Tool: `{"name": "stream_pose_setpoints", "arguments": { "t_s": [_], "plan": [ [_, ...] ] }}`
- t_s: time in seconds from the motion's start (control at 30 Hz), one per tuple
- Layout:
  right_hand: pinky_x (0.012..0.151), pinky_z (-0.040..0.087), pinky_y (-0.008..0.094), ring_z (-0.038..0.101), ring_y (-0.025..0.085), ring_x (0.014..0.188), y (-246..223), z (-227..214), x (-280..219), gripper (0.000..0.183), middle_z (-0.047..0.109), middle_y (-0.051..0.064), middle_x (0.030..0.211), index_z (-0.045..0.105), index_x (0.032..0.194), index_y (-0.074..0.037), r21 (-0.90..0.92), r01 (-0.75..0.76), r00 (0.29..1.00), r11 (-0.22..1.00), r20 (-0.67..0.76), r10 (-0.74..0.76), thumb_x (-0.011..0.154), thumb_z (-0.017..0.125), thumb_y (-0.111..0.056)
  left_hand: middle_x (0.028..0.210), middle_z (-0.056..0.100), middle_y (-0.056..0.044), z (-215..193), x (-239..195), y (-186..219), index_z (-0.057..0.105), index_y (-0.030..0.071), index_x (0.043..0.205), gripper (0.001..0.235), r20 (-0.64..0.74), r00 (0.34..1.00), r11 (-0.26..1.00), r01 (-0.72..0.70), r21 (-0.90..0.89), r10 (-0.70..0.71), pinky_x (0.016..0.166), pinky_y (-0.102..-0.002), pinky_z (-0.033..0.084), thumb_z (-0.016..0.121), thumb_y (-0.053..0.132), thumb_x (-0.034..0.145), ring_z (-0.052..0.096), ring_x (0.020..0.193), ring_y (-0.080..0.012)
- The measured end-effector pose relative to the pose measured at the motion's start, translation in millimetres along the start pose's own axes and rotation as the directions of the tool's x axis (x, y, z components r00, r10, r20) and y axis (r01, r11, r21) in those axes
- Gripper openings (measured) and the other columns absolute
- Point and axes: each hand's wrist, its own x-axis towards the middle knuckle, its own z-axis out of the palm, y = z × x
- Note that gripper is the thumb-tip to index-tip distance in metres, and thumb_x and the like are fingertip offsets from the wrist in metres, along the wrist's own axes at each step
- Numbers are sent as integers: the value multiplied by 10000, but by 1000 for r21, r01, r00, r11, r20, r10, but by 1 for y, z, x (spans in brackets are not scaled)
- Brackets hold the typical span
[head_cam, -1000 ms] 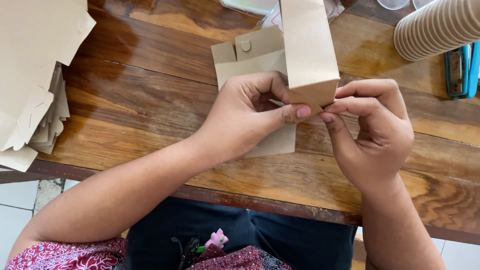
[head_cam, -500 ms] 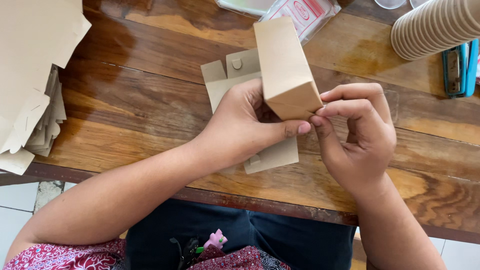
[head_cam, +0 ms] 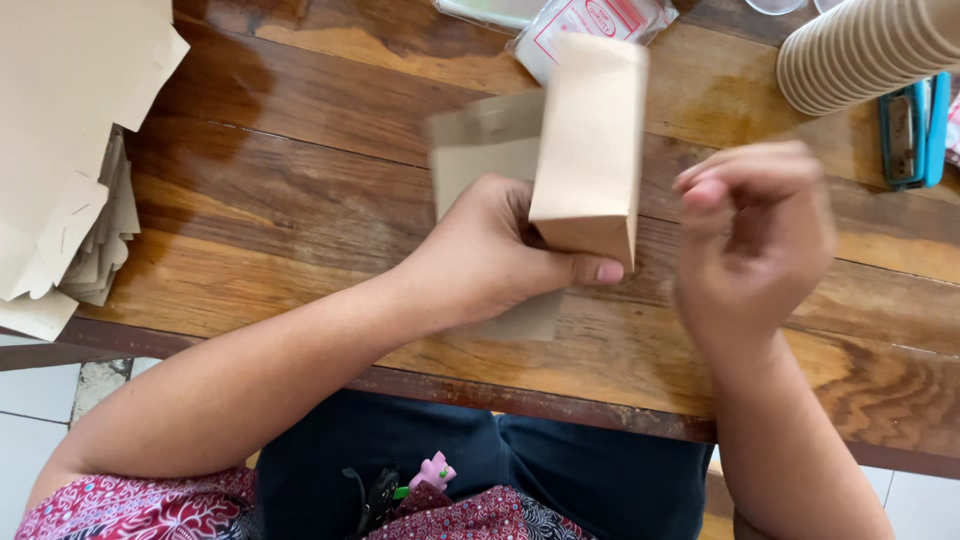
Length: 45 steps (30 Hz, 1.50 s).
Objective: The person assembles cardboard takeout boxes by folding the pre-cut flaps and securing the tabs into the designated slots.
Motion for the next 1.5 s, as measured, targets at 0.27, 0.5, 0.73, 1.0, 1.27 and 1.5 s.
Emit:
{"name": "stream_pose_setpoints", "arguments": {
  "t_s": [0.27, 0.5, 0.73, 1.0, 1.27, 1.5],
  "plan": [
    [960, 449, 288, 540, 107, 1061, 55, -27, 20, 245, 611, 33, 1183, 613, 1331, -92, 80, -402, 902, 912, -135, 410, 1353, 508, -312, 1222, 787, 146, -22, 1, -1, 786, 268, 985, 138, 455, 625, 367, -762, 533, 635, 1019, -478, 262, 895, 284, 1068, 621, 1113, -194],
    [928, 619, 338, 777, 189, 1115, 80, -30, 30, 807, 792, 32, 1248, 666, 1339, -187, 476, -830, 518, 290, 467, 717, 909, 596, -866, 1171, 720, 45, -27, 12, -11, 764, 283, 883, 293, 636, 472, -418, -490, 765, 611, 1186, -492, 359, 880, 15, 864, 690, 1181, -262],
    [1074, 618, 348, 679, 194, 1360, 84, -40, 28, 606, 607, 40, 1635, 533, 1621, -117, 220, -861, 489, 459, 608, 626, 1052, 686, -259, 1369, 766, -38, -33, 22, -19, 779, 347, 772, 307, 580, 532, -493, -314, 811, 616, 1247, -521, 368, 929, 89, 699, 695, 1261, -292],
    [952, 612, 310, 702, 134, 1147, 68, -47, 32, 496, 745, 34, 1345, 595, 1541, -166, 171, -800, 571, 576, 515, 640, 1072, 750, -120, 1583, 666, -103, -32, 11, 9, 786, 265, 1156, 255, 509, 428, -410, -307, 859, 747, 1219, -491, 365, 894, 62, 1044, 686, 1367, -284],
    [904, 546, 211, 667, 26, 1055, 82, -24, 16, 199, 812, -54, 1221, 786, 1345, -87, 134, -620, 782, 773, 185, 595, 1163, 786, -167, 1533, 593, -170, -2, -3, 6, 582, 76, 1531, 400, -13, 340, 264, -703, 660, 940, 1381, -495, 575, 755, 223, 1202, 605, 1578, -374],
    [831, 518, 389, 669, 229, 961, 73, -6, 1, 72, 701, 35, 910, 790, 1183, -112, -218, -412, 905, 885, 15, 425, 1207, 724, -100, 1456, 702, -190, 12, 21, -20, 416, 49, 1624, 916, -102, 900, 896, -401, 192, 425, 1034, -454, 693, 900, 452, 958, 787, 1266, -299]
  ]
}}
